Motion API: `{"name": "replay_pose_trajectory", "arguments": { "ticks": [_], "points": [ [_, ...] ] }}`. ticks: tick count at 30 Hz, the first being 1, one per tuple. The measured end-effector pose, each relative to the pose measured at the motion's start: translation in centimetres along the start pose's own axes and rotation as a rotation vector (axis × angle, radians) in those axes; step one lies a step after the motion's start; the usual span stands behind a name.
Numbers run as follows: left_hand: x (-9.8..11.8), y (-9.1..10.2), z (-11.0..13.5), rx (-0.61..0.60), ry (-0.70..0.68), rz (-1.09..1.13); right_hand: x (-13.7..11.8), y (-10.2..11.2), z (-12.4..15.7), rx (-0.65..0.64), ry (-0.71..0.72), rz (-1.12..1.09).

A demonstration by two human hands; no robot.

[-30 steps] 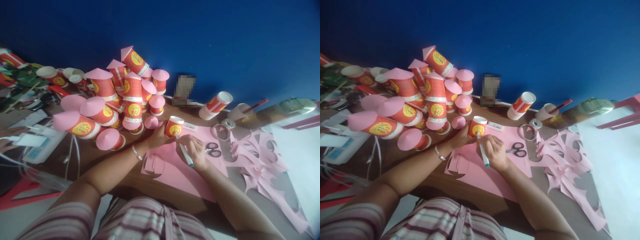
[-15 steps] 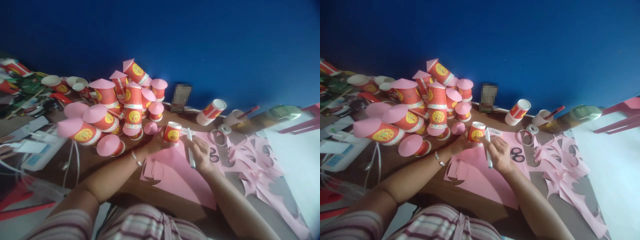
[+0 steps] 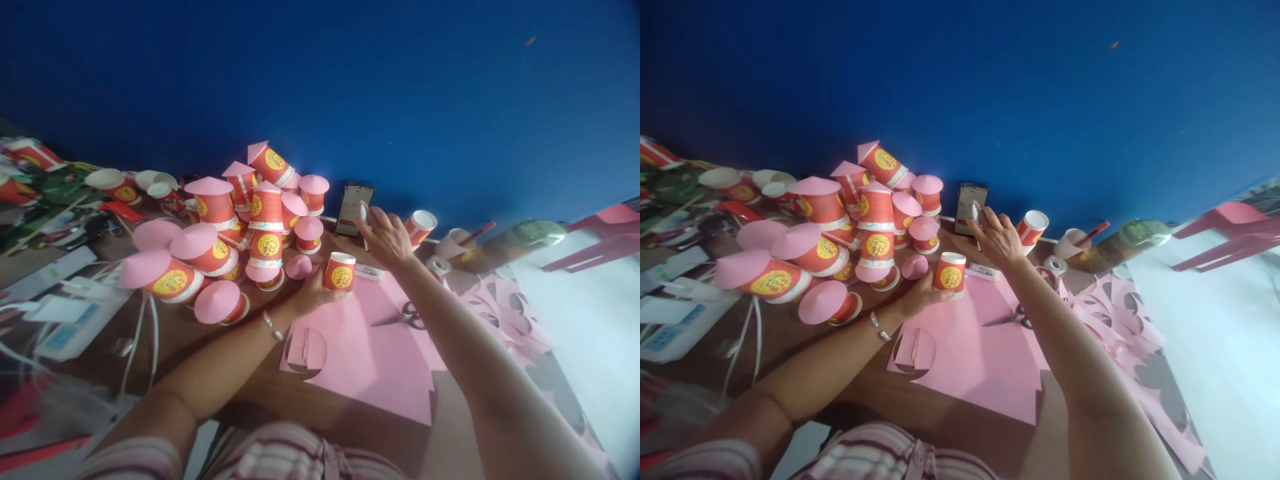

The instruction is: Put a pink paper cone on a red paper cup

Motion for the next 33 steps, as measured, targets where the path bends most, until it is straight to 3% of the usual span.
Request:
{"name": "replay_pose_trajectory", "arguments": {
  "ticks": [8, 13, 18, 23, 27, 33],
  "points": [
    [-0.5, 0.3, 0.1, 0.041, -0.031, -0.043, 0.9, -1.5, -1.1, -0.082, -0.005, 0.008],
    [0.0, 0.2, 0.2, 0.028, -0.039, -0.029, 0.6, -1.1, -1.0, -0.038, -0.011, 0.003],
    [-0.1, 0.2, 0.2, -0.011, 0.029, -0.041, -0.4, 1.8, 1.1, 0.172, -0.117, -0.109],
    [-0.8, 0.4, -0.2, 0.008, 0.007, -0.062, -3.4, 6.3, 4.7, 0.366, -0.304, -0.477],
    [-0.7, 0.4, -0.3, 0.044, -0.057, -0.067, -6.9, 8.5, 6.5, 0.443, -0.246, -0.608],
    [-0.3, 0.3, 0.1, 0.023, -0.004, -0.032, -10.0, 8.4, 7.2, 0.434, -0.116, -0.675]
  ]
}}
Point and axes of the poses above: each hand's wrist, its own z-axis away from the middle knuckle, its own y-axis out of the back of the hand, x = y × z, the point moved 3 cm from there along -z, towards the middle knuckle, and after that the axes turned 3 degrees about -y, right-handed, at the moved point
